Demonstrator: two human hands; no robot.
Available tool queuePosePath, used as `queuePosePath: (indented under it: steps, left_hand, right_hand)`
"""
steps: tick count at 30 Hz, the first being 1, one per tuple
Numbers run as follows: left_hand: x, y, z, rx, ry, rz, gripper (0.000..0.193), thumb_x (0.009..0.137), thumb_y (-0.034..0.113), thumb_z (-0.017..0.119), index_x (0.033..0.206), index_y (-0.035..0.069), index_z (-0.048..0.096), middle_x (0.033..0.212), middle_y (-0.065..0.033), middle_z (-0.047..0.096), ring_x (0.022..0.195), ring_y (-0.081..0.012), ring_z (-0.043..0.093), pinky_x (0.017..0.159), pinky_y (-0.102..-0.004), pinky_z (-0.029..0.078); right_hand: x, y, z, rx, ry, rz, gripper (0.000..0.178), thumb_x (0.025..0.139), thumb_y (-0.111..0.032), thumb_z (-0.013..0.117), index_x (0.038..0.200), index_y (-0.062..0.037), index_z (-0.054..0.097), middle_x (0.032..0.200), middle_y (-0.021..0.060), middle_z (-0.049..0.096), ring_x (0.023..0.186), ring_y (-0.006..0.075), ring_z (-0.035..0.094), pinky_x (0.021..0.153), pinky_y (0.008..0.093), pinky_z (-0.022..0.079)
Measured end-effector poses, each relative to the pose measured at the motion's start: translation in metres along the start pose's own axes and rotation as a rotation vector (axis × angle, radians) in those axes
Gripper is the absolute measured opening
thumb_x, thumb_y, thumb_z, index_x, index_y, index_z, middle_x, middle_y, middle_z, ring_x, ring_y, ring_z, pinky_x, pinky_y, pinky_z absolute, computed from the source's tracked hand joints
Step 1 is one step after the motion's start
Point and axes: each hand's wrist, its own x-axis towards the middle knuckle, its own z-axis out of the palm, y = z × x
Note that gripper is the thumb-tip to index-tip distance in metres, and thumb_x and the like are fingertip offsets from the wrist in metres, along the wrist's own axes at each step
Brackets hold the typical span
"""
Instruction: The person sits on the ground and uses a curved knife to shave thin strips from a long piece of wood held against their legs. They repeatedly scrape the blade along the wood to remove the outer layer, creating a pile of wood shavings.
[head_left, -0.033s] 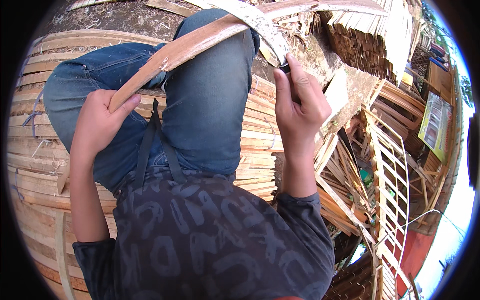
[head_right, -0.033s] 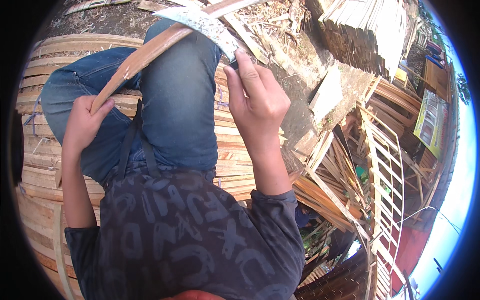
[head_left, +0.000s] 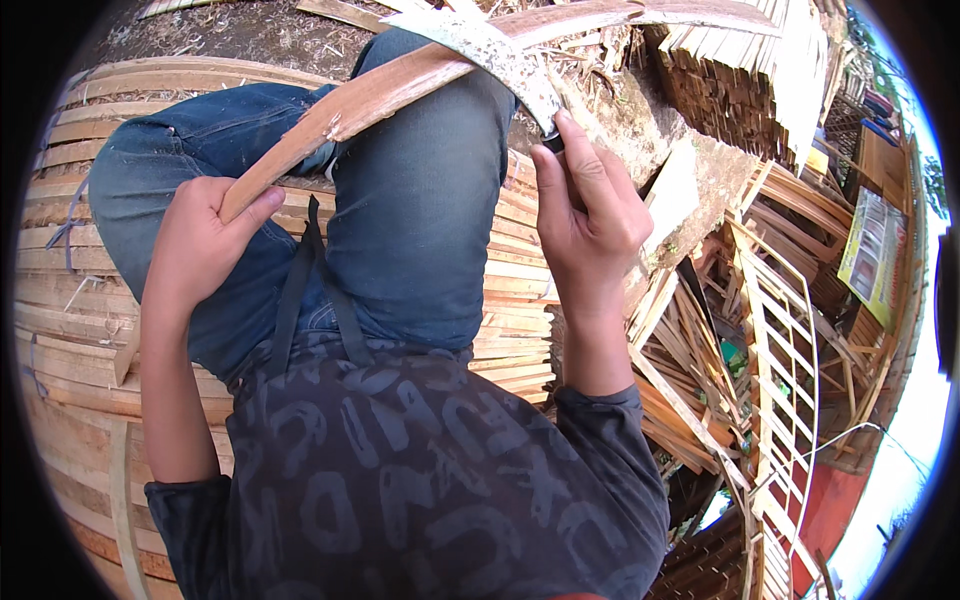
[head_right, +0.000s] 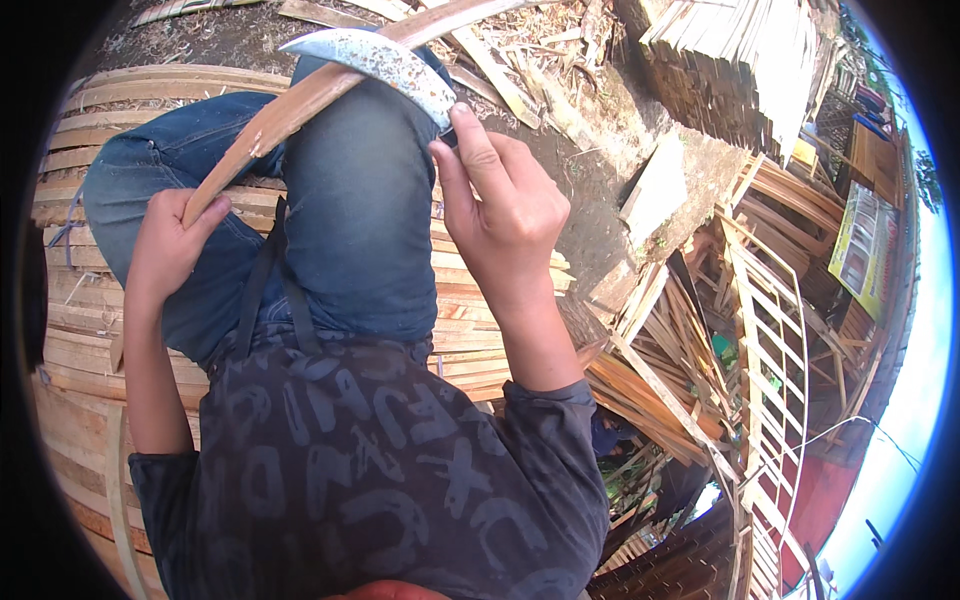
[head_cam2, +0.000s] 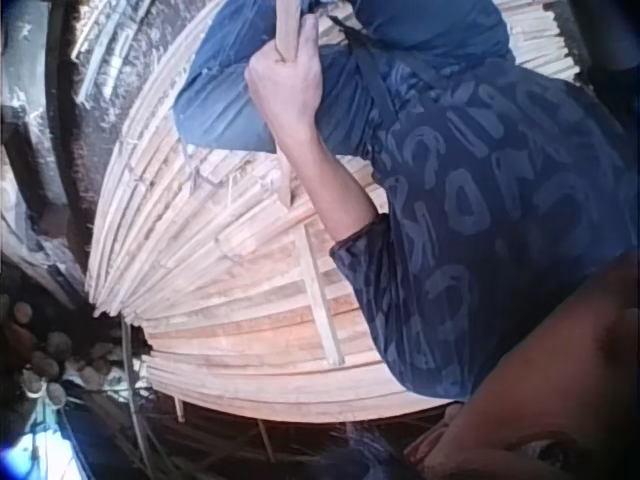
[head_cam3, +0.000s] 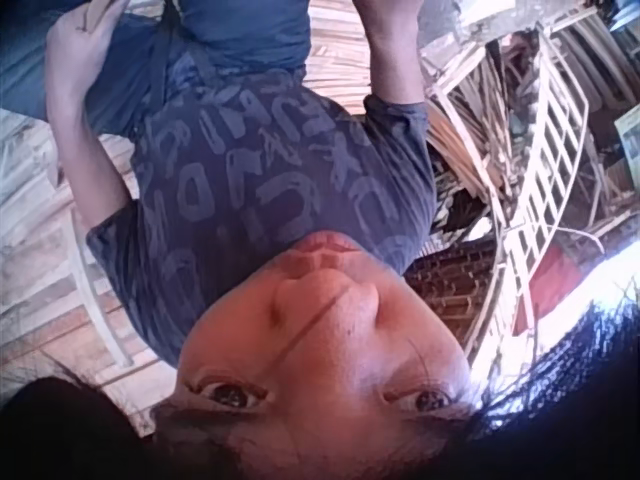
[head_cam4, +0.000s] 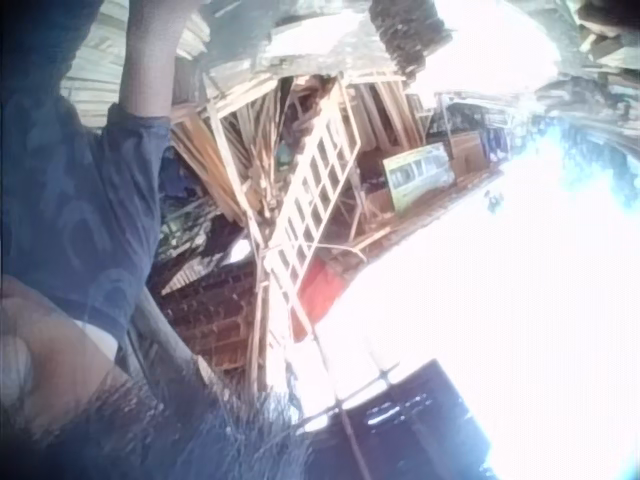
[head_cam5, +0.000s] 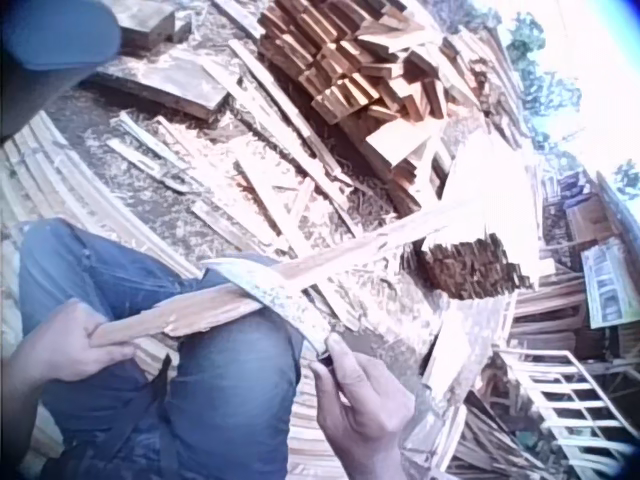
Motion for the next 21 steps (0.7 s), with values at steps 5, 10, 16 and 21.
queuePosePath:
  steps: [5, 10, 16, 21]
  left_hand:
    - [0.001, 0.006, 0.002, -0.009, 0.020, 0.006, 0.048, 0.086, 0.037, 0.066, 0.065, -0.005, 0.054, 0.050, -0.0088, 0.038, 0.050, -0.0145, 0.034, 0.049, -0.0343, 0.032]
    - [0.003, 0.005, -0.001, 0.037, 0.013, 0.003, 0.050, 0.086, 0.039, 0.066, 0.067, -0.006, 0.055, 0.050, -0.0102, 0.040, 0.049, -0.0173, 0.035, 0.049, -0.0351, 0.034]
    - [0.003, 0.005, 0.001, 0.013, 0.019, 0.019, 0.046, 0.088, 0.033, 0.065, 0.065, -0.004, 0.049, 0.052, -0.0078, 0.036, 0.052, -0.0141, 0.034, 0.049, -0.0341, 0.032]
    - [0.003, 0.008, 0.001, 0.053, 0.047, 0.005, 0.051, 0.085, 0.041, 0.067, 0.069, -0.007, 0.059, 0.052, -0.0145, 0.044, 0.048, -0.0212, 0.040, 0.050, -0.0357, 0.037]
  right_hand:
    - [0.019, 0.064, -0.020, -0.105, 0.141, 0.218, 0.021, 0.085, -0.005, 0.070, 0.106, -0.0023, 0.070, 0.072, 0.0072, 0.067, 0.059, 0.0090, 0.061, 0.053, 0.0242, 0.048]
    - [0.004, 0.016, -0.007, -0.093, 0.031, 0.054, 0.027, 0.081, -0.009, 0.075, 0.107, -0.0039, 0.070, 0.069, 0.0073, 0.066, 0.056, 0.0113, 0.061, 0.052, 0.0262, 0.048]
    - [0.019, 0.062, -0.019, -0.198, 0.157, 0.239, 0.024, 0.082, -0.013, 0.075, 0.103, -0.0018, 0.070, 0.071, 0.0069, 0.067, 0.057, 0.0122, 0.062, 0.052, 0.0274, 0.048]
    - [0.017, 0.040, -0.021, -0.223, 0.083, 0.264, 0.025, 0.084, -0.012, 0.073, 0.103, 0.0011, 0.068, 0.075, 0.0105, 0.068, 0.058, 0.0158, 0.063, 0.054, 0.0273, 0.049]
